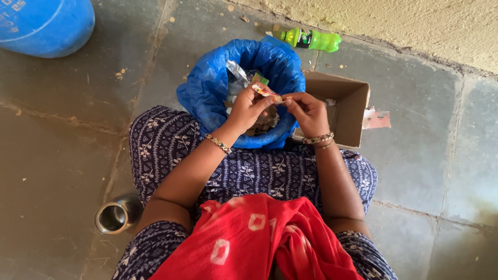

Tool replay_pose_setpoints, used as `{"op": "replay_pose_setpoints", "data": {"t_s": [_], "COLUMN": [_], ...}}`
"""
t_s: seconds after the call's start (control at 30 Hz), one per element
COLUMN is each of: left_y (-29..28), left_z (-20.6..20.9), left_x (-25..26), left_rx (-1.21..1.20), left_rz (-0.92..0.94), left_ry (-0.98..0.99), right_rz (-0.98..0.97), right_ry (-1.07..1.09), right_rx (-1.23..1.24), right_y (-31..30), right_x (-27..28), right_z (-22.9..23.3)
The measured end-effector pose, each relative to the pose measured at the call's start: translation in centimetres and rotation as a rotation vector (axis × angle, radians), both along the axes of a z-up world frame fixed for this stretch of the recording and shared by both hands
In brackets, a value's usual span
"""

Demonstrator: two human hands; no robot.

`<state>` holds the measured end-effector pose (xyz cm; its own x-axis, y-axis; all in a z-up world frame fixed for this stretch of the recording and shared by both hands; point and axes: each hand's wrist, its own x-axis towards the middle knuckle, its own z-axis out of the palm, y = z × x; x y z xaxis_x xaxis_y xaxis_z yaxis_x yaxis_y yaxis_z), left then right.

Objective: The person sits on the floor and sorts small pieces of waste from a blue plastic bag into a cardboard box. They handle items one at a time, picking up fragments and placing them into the box.

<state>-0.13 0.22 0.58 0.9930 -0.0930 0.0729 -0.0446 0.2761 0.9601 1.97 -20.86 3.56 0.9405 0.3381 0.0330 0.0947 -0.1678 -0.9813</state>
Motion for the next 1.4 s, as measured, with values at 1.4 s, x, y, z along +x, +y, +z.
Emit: {"op": "replay_pose_setpoints", "data": {"t_s": [1.4], "left_y": [0.6], "left_z": [1.3], "left_x": [-0.7], "left_rx": [-0.091], "left_rz": [0.164], "left_ry": [-0.018], "right_rz": [0.396], "right_ry": [0.148], "right_rx": [-1.381], "right_y": [-14.1], "right_x": [13.5], "right_z": [-20.6]}}
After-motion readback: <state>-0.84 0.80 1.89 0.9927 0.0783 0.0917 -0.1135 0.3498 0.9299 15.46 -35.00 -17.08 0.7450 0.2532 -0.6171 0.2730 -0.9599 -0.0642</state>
